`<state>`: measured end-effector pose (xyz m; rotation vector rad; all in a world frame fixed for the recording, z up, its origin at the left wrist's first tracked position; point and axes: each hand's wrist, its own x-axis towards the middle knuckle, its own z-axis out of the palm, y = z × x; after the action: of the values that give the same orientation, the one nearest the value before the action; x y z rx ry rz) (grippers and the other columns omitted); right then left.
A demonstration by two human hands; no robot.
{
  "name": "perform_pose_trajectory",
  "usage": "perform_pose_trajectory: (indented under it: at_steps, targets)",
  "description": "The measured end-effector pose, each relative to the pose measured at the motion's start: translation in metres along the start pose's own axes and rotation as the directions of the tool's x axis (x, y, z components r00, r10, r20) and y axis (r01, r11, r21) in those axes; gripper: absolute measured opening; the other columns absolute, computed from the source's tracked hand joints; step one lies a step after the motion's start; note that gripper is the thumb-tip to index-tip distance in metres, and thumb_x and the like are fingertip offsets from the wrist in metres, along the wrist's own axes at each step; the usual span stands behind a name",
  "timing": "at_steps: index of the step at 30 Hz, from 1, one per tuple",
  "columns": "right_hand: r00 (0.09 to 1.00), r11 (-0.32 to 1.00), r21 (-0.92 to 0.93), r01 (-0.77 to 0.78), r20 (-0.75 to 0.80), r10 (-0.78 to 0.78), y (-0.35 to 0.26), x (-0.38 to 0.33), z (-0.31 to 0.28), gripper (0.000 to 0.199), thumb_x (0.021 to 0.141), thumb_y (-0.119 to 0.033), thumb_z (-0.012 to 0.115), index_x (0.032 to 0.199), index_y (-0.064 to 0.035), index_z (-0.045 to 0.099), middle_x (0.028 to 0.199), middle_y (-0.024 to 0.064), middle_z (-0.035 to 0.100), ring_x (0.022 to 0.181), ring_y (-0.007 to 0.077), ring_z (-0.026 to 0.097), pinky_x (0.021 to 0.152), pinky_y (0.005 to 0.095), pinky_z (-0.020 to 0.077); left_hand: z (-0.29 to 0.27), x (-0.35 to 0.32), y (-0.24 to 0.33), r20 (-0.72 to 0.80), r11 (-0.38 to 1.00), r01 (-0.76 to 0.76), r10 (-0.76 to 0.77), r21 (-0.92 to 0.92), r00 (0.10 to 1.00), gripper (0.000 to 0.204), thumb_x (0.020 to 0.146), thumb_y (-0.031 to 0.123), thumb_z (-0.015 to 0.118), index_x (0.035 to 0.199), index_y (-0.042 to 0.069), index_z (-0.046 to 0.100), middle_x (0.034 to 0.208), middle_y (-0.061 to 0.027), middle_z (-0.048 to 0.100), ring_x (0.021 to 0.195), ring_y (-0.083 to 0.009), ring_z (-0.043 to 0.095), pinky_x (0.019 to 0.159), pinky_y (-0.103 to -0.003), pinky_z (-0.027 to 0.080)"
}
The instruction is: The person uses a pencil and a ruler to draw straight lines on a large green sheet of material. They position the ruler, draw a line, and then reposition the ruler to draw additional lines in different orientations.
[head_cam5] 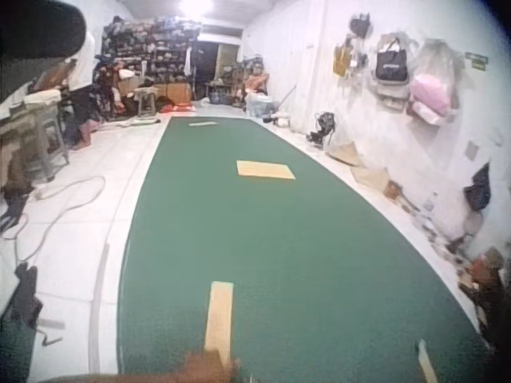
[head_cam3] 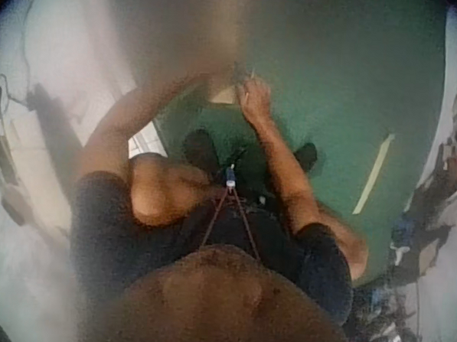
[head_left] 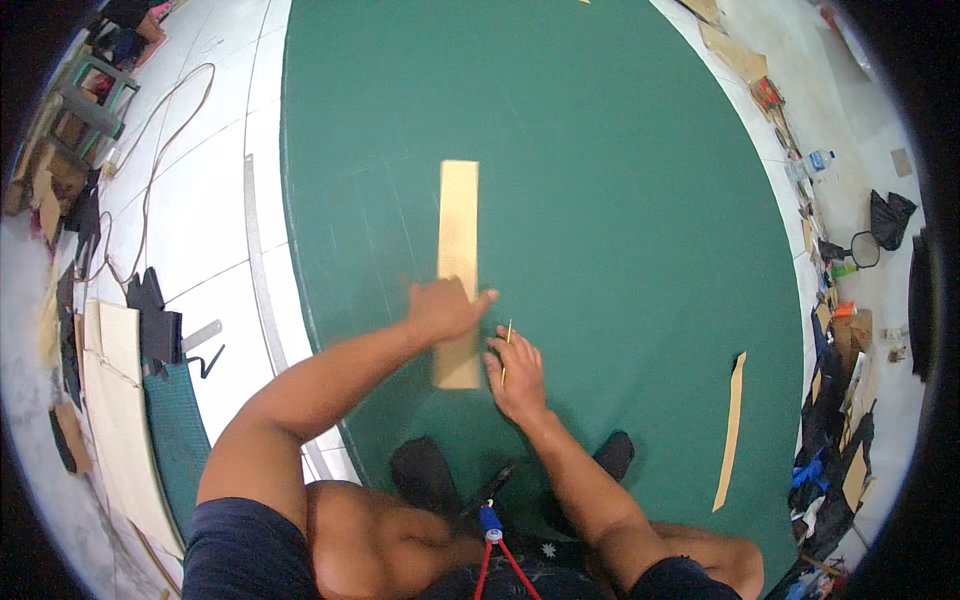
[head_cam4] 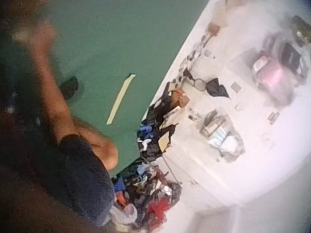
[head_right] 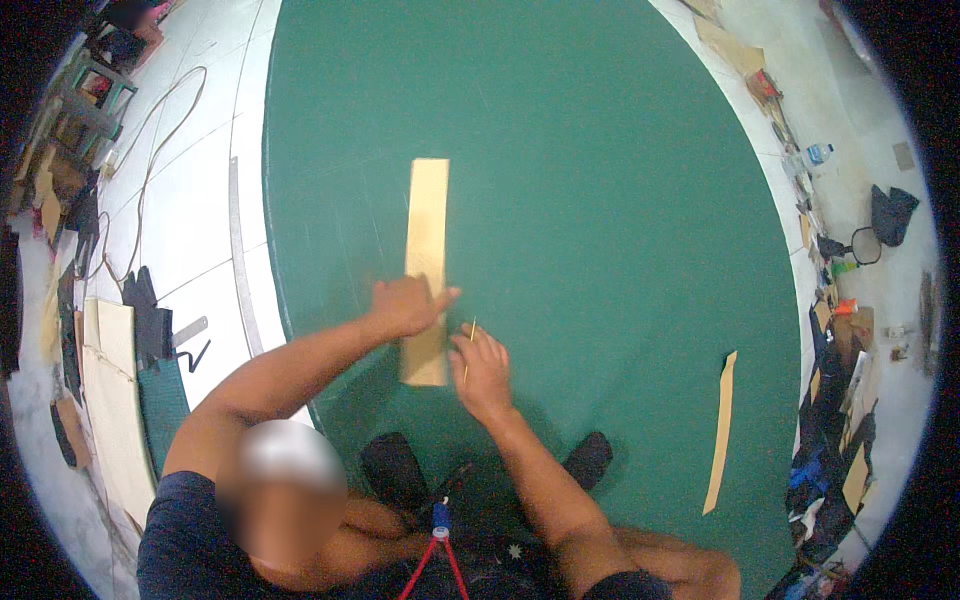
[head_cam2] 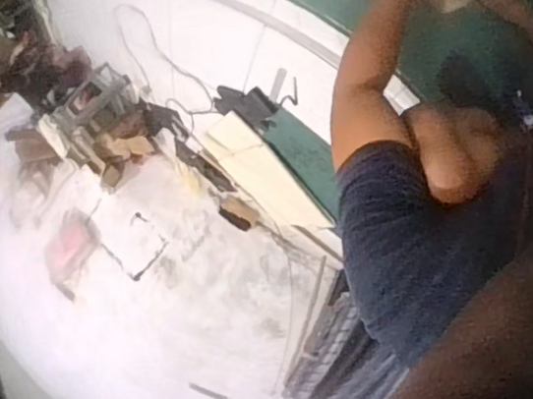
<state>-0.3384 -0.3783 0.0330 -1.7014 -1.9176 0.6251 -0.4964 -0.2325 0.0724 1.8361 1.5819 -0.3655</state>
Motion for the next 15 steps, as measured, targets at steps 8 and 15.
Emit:
perform_pose_trajectory:
  at_steps: [8,15]
  targets:
    - [0.988,0.976,-0.184,0.118,0.124,-0.096,0.014,0.002,0.006,0.035,0.097,-0.025,0.066,0.129,-0.0117,0.064,0.146,0.0139,0.057,0.141,0.0394,0.045,0.117,0.0567,0.0303,-0.015,0.041,-0.055,-0.348,0.953,-0.275,0.302,0.125,0.888,0.074,0.092,0.054,0.067,0.145,0.005,0.052,0.151,-0.0266,0.046,0.143,-0.0416,0.044,0.116,-0.057,0.034]
    - [0.999,0.965,-0.261,0.017,0.050,-0.004,0.040,-0.015,-0.003,0.036,0.099,-0.025,0.064,0.133,-0.0114,0.064,0.146,0.0132,0.058,0.141,0.0387,0.045,0.119,0.0564,0.0276,-0.040,0.088,-0.077,-0.338,0.925,-0.300,0.366,0.232,0.867,0.090,0.085,0.058,0.075,0.153,0.010,0.042,0.167,-0.0211,0.027,0.155,-0.0413,0.024,0.126,-0.055,0.022]
